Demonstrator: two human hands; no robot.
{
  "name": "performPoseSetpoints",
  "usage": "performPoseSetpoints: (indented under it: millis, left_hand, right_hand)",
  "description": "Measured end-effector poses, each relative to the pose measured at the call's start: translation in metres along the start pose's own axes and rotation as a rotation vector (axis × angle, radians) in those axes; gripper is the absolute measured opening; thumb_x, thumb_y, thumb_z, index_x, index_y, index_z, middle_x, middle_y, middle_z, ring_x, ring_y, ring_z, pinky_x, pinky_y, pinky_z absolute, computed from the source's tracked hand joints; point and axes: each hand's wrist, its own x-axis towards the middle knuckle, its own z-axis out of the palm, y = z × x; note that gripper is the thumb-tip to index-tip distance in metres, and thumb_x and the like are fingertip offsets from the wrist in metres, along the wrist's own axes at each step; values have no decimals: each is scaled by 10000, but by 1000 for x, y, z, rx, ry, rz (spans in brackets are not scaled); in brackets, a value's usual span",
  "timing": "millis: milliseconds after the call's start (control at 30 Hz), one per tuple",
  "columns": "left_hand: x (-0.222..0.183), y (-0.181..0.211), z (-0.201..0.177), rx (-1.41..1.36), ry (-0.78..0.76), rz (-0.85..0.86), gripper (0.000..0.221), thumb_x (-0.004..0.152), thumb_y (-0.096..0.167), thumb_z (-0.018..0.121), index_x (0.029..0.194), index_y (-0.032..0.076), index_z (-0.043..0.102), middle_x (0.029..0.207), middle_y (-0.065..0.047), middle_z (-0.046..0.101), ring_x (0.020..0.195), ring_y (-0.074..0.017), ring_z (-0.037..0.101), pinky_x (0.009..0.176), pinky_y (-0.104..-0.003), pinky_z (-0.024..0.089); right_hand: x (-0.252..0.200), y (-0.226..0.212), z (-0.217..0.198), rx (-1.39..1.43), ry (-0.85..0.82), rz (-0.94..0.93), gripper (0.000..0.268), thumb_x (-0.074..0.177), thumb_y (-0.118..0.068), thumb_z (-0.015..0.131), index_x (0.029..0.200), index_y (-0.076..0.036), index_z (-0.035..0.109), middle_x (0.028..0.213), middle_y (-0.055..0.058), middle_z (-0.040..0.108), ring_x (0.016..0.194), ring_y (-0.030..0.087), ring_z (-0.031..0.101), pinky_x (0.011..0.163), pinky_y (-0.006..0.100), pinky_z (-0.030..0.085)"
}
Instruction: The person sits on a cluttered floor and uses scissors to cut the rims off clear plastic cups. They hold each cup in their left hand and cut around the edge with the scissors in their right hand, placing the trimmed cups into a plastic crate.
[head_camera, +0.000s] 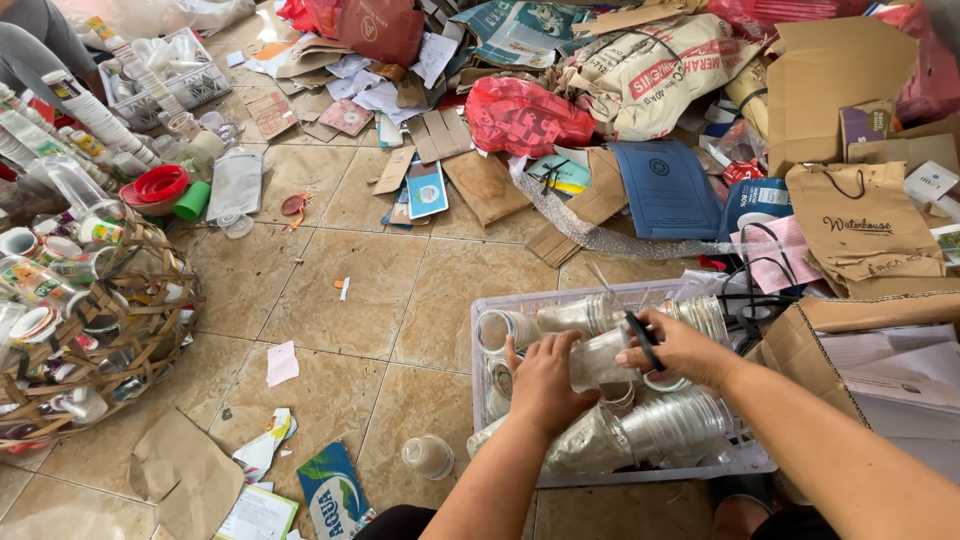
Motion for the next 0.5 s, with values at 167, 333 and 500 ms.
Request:
performPoseSetpoints:
  millis: [167,333,500]
  left_hand:
    - [2,-1,-18,-80,15,-126,859,707,405,826,1431,183,422,1342,-98,580,1334,-338,509,1187,-694,21]
    - [-3,-3,-18,-488,226,-22,958,670,494,876,1434,93,461,1367,-134,610,1345,-345,531,1206,-624,41]
    - [-7,7,-20,-603,319,75,952,652,506,903,1427,129,500,1352,-123,624,1345,-332,530,1199,-575,124]
  right_hand:
    - [-10,-16,-31,-3,88,-27,753,650,-196,935,1292,-39,576,1151,212,613,908,308,636,742,479,571]
    - [-7,6,-42,-55,153,5,785,654,-273,957,1291,-16,578,1145,220,619,937,356,643,758,513,550]
    - [-13,6,-42,-177,137,-45,709,668,-325,972,1198,-14,619,1008,255,678,838,377,695,610,433,562]
